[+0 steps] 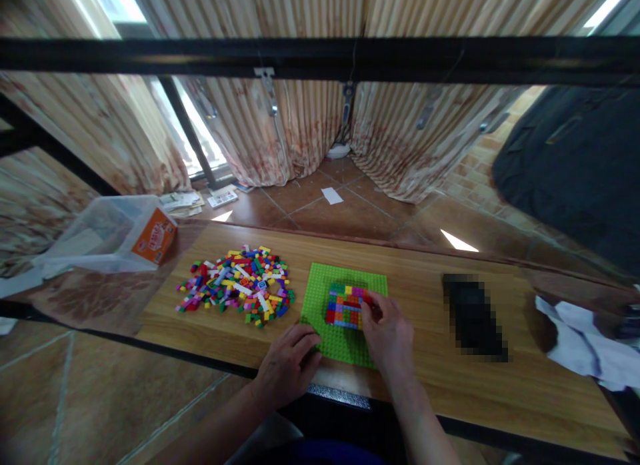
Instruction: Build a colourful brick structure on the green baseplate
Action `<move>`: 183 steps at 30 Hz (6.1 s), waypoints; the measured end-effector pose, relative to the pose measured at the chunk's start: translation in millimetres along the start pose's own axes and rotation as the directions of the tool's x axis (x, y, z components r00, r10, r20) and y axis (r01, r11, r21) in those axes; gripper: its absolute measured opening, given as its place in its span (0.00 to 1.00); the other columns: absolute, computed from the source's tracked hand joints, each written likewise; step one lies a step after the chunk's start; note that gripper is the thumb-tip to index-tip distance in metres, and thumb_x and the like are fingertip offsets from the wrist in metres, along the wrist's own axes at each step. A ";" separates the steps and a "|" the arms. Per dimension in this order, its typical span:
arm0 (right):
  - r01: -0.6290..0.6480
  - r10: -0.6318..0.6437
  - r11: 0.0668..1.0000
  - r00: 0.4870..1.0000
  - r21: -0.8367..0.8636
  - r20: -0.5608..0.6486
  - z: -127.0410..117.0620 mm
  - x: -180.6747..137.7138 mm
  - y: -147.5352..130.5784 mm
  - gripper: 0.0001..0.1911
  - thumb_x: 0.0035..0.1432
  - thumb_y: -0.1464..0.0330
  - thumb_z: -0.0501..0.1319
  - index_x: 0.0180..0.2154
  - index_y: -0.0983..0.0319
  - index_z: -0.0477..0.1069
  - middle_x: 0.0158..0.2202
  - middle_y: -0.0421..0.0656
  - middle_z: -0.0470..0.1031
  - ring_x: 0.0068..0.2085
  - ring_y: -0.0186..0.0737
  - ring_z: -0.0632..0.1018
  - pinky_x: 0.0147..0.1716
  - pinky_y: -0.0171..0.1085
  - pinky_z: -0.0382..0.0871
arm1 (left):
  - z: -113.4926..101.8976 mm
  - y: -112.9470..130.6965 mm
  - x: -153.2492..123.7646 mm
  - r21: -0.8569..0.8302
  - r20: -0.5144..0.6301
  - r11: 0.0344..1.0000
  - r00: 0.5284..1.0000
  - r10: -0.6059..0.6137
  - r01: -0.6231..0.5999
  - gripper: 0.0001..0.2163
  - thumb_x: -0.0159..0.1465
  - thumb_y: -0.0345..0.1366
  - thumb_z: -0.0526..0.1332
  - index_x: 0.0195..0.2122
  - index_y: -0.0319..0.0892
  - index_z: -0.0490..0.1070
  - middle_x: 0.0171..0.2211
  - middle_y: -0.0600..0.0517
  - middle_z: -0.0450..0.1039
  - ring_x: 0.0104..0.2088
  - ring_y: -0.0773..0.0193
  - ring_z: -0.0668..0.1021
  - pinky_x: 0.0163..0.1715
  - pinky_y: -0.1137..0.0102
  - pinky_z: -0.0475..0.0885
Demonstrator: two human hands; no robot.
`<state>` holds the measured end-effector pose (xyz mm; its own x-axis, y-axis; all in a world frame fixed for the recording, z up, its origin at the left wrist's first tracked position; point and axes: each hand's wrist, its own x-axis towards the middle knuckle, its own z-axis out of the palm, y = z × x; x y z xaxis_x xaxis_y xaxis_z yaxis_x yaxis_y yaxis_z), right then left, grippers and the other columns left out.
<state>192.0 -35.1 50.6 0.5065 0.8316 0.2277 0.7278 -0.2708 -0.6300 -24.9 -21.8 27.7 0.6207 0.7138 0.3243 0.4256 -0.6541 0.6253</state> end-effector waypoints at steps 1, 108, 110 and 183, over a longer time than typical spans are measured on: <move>0.001 -0.001 1.000 1.000 0.000 0.000 -1.0 -0.9 -1.4 0.18 0.57 0.57 0.57 0.42 0.60 0.76 0.37 0.46 0.79 0.33 0.40 0.78 0.34 0.39 0.70 | 0.0 0.0 0.0 0.001 -0.004 1.000 1.000 0.002 -0.002 0.08 0.62 0.29 0.58 0.43 0.41 0.70 0.42 0.47 0.72 0.43 0.58 0.74 0.47 0.60 0.74; 0.011 -0.025 0.987 0.996 0.160 0.083 23.1 25.4 16.2 0.23 0.61 0.52 0.52 0.39 0.63 0.76 0.41 0.50 0.76 0.43 0.45 0.76 0.46 0.45 0.69 | -0.4 0.5 0.4 0.037 -0.003 0.999 1.000 0.001 -0.001 0.09 0.62 0.29 0.59 0.44 0.42 0.70 0.43 0.46 0.73 0.44 0.57 0.75 0.47 0.60 0.74; 0.031 -0.042 0.987 0.997 0.159 0.067 26.6 24.0 17.2 0.23 0.61 0.52 0.52 0.40 0.62 0.75 0.40 0.50 0.76 0.43 0.46 0.75 0.45 0.46 0.69 | 0.2 0.0 0.1 0.039 -0.003 0.999 1.000 -0.004 0.004 0.09 0.62 0.30 0.59 0.44 0.42 0.70 0.43 0.46 0.73 0.45 0.57 0.75 0.48 0.60 0.74; 0.495 -0.481 0.865 0.863 -0.075 0.154 53.3 76.5 -20.2 0.26 0.64 0.52 0.45 0.46 0.60 0.72 0.47 0.53 0.77 0.50 0.54 0.75 0.52 0.53 0.65 | -80.9 -43.1 -41.0 0.055 -0.375 0.952 0.890 -0.260 0.302 0.10 0.63 0.29 0.58 0.45 0.44 0.71 0.44 0.47 0.74 0.48 0.59 0.76 0.50 0.62 0.74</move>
<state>191.4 59.8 41.1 0.0160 0.9228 0.3850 0.9155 0.1413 -0.3767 -121.9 -2.6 44.9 0.1944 0.8992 0.3919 0.6288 -0.4209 0.6538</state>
